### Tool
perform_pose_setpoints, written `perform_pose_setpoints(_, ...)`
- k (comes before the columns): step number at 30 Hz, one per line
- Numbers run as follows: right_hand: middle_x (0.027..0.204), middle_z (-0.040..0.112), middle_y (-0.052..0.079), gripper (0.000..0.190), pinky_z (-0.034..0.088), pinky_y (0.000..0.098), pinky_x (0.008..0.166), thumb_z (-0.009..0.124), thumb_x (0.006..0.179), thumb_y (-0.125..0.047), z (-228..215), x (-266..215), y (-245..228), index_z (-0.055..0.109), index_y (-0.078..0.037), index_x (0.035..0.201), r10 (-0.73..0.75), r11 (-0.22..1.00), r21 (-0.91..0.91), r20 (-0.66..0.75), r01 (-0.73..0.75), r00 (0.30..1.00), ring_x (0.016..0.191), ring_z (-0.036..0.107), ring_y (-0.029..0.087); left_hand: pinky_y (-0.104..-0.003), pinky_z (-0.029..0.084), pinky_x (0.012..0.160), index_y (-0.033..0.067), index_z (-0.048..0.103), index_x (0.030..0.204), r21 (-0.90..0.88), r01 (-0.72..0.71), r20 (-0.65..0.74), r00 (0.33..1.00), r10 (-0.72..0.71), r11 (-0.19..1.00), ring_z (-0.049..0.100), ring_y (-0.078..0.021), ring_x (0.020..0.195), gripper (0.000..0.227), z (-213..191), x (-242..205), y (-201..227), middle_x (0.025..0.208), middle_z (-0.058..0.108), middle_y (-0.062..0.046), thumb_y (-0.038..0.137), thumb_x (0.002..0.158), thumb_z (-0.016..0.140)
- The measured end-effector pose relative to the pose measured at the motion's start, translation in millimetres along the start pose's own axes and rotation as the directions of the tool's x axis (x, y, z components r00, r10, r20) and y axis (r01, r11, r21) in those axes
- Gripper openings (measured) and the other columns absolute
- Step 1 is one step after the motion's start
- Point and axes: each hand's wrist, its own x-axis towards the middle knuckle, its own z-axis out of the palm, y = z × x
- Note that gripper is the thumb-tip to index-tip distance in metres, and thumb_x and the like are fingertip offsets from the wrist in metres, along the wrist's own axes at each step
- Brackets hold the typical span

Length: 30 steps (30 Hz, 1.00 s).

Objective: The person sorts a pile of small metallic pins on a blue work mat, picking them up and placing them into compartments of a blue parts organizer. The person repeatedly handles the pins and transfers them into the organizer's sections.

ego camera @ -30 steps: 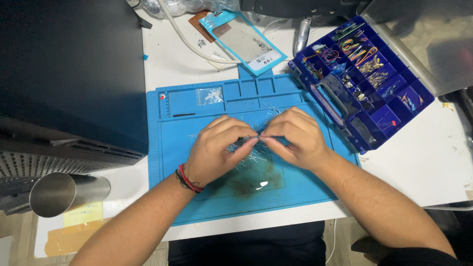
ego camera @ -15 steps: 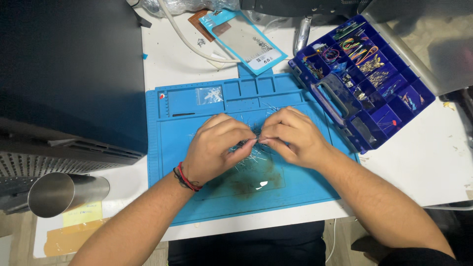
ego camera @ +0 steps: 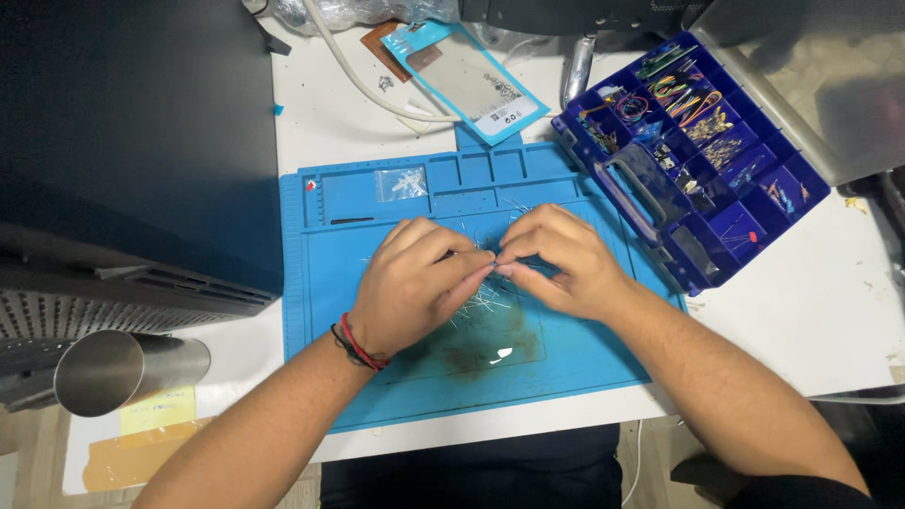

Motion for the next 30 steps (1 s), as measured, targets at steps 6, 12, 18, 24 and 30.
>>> perform_pose_setpoints(6,0.086,0.072,0.009,0.004,0.057,0.0435,0.068,0.075,0.091,-0.012,4.2,-1.6,1.3,0.076,-0.009,0.090,0.023,1.000,0.019,-0.030,-0.023,0.999,0.072,0.067,0.030,-0.040,0.053,0.079,0.0125,0.077,0.102,0.056,-0.024,-0.010,1.000,0.025,0.998,0.066,-0.0243,0.084,0.015,0.7,-1.5,0.8,0.085,0.070,-0.001,0.007,0.088,0.079)
perform_pose_setpoints(12,0.083,0.072,0.010,0.006,0.056,0.0439,0.067,0.076,0.091,-0.013,7.1,-3.5,3.2,0.075,-0.009,0.087,-0.010,1.000,-0.022,-0.065,0.009,0.998,0.069,0.067,0.032,-0.039,0.052,0.080,0.0124,0.078,0.098,0.047,-0.011,-0.011,1.000,0.012,0.999,0.065,-0.0234,0.084,0.010,-0.4,0.7,5.5,0.082,0.069,0.000,0.008,0.089,0.077)
perform_pose_setpoints(18,0.085,0.074,0.010,0.006,0.055,0.0427,0.067,0.073,0.093,-0.012,3.3,-0.3,1.1,0.076,-0.009,0.088,0.003,0.998,0.065,-0.060,0.001,0.998,0.070,0.068,0.032,-0.039,0.051,0.078,0.0106,0.079,0.096,0.018,0.007,-0.033,0.999,-0.006,1.000,0.066,-0.0233,0.082,0.012,1.3,2.7,6.7,0.080,0.071,-0.002,0.005,0.086,0.079)
perform_pose_setpoints(24,0.087,0.076,0.013,0.005,0.057,0.0396,0.067,0.074,0.089,-0.008,2.3,1.9,-4.0,0.072,-0.006,0.085,0.022,0.989,0.150,-0.140,-0.001,0.990,0.069,0.070,0.031,-0.041,0.052,0.076,0.0099,0.076,0.106,0.047,-0.010,-0.066,0.998,0.014,0.999,0.066,-0.0255,0.083,0.018,7.5,-1.0,2.2,0.089,0.073,-0.003,0.019,0.091,0.079)
perform_pose_setpoints(30,0.089,0.073,0.018,0.023,0.055,0.0330,0.069,0.076,0.090,0.005,-92.8,-6.7,-4.4,0.061,0.004,0.108,0.205,0.977,0.046,-0.463,-0.207,0.862,0.074,0.071,0.023,-0.041,0.052,0.073,0.0115,0.078,0.105,0.111,-0.045,-0.134,0.989,0.060,0.993,0.066,-0.0238,0.079,0.020,12.7,-4.2,-9.5,0.088,0.074,-0.001,0.026,0.092,0.077)
